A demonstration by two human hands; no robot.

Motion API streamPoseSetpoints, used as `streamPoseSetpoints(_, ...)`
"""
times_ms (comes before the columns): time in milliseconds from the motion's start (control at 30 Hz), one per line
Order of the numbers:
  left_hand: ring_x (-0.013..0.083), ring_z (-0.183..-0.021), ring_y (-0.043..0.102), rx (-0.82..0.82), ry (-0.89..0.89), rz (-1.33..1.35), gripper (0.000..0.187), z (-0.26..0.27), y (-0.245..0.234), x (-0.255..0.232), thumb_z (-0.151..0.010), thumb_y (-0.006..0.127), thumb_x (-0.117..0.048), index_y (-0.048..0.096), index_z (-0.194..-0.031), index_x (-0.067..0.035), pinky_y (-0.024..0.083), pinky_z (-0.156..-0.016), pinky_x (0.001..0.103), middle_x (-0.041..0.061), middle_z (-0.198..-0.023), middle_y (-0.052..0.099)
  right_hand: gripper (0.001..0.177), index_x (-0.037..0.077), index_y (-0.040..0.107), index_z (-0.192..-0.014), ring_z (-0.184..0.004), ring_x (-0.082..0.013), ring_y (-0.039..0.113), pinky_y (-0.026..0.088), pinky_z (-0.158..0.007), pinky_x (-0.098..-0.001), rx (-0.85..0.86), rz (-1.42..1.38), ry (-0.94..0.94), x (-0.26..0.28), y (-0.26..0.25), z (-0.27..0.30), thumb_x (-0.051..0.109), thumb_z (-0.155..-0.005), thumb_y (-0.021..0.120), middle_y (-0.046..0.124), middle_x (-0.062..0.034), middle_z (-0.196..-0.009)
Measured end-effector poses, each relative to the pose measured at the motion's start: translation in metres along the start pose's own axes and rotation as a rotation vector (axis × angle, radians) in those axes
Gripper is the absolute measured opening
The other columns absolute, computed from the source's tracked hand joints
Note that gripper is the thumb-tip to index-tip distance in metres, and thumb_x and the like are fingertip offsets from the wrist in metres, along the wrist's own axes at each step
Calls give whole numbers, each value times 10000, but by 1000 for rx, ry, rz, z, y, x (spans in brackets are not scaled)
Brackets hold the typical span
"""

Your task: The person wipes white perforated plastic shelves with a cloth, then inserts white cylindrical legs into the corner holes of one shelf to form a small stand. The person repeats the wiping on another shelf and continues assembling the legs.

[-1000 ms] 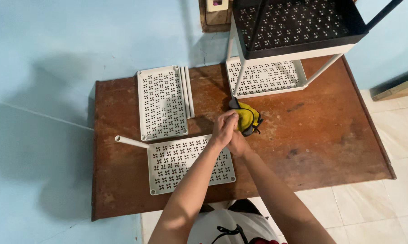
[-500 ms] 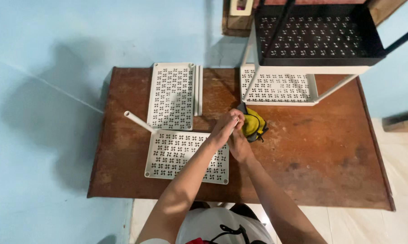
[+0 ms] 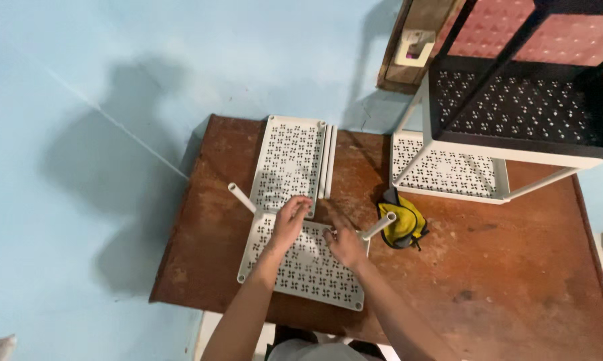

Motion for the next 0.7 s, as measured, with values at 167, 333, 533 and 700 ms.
streamPoseSetpoints(167, 216, -815, 618, 66, -210, -220, 223, -27, -18, 13, -1057, 560, -219, 657, -1193, -71, 512, -689, 336, 64, -1081, 713, 441, 102, 548, -1391, -1129, -468, 623, 507, -938, -519, -159, 181, -42, -14, 21, -87, 258, -982, 605, 620, -263, -1268)
streamPoseSetpoints(333, 172, -862, 681, 89, -78, -169, 163, -62, -28, 21, -1043, 563, -161, 656, -1133, -62, 529, -686, 289, 60, -1024, 710, 440, 192, 569, -1378, -1080, -449, 659, 553, -902, -525, -222, 346, 260, -22, 30, -136, 269, -945, 560, 601, -227, -1306)
streamPoseSetpoints(533, 145, -933, 705, 113, -59, -134, 109, -87, -25, 50, -1019, 582, -99, 646, -1094, -53, 547, -703, 291, 55, -1051, 692, 542, 242, 468, -1448, -1103, -434, 667, 564, -891, -530, -60, 308, 663, 1, 16, -155, 304, -928, 606, 656, -223, -1254)
streamPoseSetpoints(700, 156, -1019, 710, 111, -105, -124, 126, -88, -16, 49, -1027, 598, -131, 656, -1106, -53, 565, -788, 306, 60, -1086, 712, 557, 211, 436, -1491, -1088, -361, 706, 558, -917, -463, -183, -61, 585, -11, 13, -146, 189, -954, 582, 721, -177, -1198)
Point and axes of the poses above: each hand's wrist, its own z-axis away from the middle knuckle, its own y-axis out of the palm, x = y × z, the point moved 4 cm from there along -z, towards the middle knuckle
